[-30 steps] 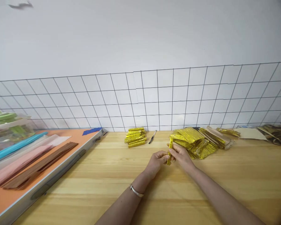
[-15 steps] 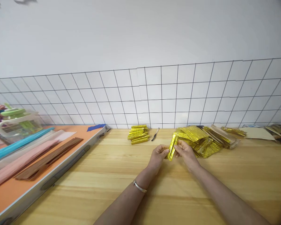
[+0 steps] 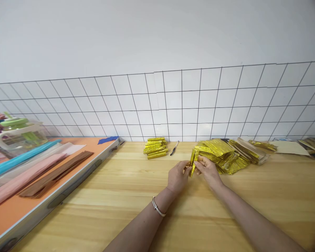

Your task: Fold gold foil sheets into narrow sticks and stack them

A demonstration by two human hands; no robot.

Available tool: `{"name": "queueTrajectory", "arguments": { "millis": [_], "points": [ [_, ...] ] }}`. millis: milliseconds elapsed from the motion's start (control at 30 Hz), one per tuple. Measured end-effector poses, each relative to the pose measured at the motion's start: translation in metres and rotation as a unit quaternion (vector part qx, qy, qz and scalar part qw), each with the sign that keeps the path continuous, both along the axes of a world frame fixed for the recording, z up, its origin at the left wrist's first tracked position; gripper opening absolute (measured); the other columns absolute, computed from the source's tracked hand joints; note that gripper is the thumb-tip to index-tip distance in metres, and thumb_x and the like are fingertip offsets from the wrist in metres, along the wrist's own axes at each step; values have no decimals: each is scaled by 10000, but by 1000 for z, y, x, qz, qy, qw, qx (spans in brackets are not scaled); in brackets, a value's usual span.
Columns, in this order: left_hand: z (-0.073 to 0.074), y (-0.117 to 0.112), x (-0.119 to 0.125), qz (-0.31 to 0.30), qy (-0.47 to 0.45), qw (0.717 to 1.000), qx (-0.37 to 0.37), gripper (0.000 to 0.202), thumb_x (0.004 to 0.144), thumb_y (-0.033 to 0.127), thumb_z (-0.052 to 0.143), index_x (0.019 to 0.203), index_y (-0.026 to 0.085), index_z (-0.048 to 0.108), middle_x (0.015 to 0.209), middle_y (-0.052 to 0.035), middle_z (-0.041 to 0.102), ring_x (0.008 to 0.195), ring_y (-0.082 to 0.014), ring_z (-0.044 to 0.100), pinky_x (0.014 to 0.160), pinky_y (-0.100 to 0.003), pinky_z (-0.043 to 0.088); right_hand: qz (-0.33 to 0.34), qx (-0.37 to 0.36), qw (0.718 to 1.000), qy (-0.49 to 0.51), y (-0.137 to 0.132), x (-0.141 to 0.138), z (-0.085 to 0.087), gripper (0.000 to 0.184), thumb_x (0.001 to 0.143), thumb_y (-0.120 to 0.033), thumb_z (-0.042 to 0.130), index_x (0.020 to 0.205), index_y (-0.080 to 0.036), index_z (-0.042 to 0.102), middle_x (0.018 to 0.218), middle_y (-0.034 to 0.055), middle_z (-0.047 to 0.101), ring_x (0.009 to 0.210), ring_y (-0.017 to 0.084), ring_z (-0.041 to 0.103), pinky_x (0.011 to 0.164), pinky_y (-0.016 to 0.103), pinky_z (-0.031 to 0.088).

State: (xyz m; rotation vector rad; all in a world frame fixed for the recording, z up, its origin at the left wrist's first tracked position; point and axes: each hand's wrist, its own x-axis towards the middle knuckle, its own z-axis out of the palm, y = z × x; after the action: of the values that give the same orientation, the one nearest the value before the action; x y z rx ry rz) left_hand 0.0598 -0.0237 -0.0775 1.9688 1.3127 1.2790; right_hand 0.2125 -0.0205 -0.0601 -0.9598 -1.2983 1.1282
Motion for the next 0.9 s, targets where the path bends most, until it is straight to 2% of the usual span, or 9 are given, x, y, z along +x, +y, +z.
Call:
{"name": "queueTrajectory", "arguments": {
  "millis": [100,267,467,700,900],
  "points": [
    [-2,2,0,5,-1,1000,-10,242,811,323,551,1035,264,619,953,-31,653,778,-169,590,670,-267,441,5,-2,1000,-4,-1,-1,0,319,732,-435,641,920,-183,592,769,19,632,581,112,525,502,221,396],
    [-7,7,1,-44,-124,989,-63,224,791,301,576,987,216,644,891,-32,677,754,-158,609,689,-258,464,14,-3,1000,-16,0,1,-2,332,734,-439,636,920,-165,610,788,30,639,589,116,526,515,232,403],
    [-9,11,2,-92,-187,974,-88,253,818,302,548,1002,152,637,960,-65,680,837,-164,623,746,-261,494,-2,5,999,-34,1,3,-2,357,778,-469,575,952,-160,605,673,1,596,576,121,527,528,237,412],
    [-13,14,2,-118,-225,962,-101,261,810,318,577,991,142,644,992,-81,672,876,-176,618,802,-294,485,-58,38,994,-87,3,3,-3,445,810,-469,499,1142,-173,500,790,36,654,618,149,576,553,261,445],
    [-13,12,5,-133,-240,956,-104,275,799,327,595,1000,146,646,980,-79,675,876,-177,616,805,-294,483,-134,82,972,-174,1,7,-2,465,752,-384,579,1184,-231,503,919,35,651,718,171,599,707,315,457]
  ]
}}
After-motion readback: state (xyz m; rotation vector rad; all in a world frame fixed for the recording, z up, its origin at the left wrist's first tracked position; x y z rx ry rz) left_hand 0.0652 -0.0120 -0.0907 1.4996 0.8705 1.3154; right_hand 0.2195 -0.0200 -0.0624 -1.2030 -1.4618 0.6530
